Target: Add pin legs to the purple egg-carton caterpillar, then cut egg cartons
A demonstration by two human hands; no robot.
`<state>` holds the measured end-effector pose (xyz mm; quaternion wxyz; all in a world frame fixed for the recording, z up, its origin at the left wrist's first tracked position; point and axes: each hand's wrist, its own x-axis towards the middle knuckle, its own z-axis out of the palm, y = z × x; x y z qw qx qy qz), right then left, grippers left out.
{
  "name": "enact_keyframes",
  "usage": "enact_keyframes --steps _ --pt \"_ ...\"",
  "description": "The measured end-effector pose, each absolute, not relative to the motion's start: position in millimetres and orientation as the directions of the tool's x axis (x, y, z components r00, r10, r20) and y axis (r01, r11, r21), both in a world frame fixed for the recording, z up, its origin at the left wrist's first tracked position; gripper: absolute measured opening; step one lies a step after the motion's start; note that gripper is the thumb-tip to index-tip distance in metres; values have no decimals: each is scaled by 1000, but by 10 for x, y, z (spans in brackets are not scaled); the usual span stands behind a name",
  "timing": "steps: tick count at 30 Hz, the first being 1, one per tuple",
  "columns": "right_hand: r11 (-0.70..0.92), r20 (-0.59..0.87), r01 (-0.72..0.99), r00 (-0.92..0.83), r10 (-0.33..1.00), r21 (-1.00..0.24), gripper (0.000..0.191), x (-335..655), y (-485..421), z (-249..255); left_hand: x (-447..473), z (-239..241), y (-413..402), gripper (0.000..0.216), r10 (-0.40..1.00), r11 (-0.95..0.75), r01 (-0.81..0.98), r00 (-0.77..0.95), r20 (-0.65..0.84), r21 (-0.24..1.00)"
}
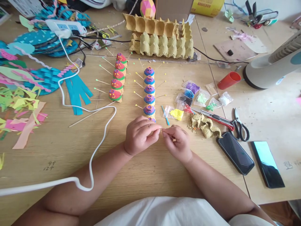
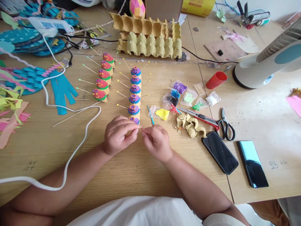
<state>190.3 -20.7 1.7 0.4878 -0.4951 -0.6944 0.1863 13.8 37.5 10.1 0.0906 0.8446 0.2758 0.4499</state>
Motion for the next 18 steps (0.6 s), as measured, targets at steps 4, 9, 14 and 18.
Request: enact_keyframes --steps 4,9,14,18 --pt "401 451 478 -11 892 -781 8 1905 -221 16 139 93 369 11 563 -824 363 438 701 435" --pt "390 441 462 3 897 -797 8 1907 -229 18 135 72 373 13 549 -833 354 427 718 426" --pt "404 457 478 -8 890 -780 9 1903 -216 25 137 86 376 12 549 -832 369 434 714 415" --pt "400 448 482 -18 894 -779 9 1903 -217 28 135 90 379 8 539 -834 411 457 708 369"
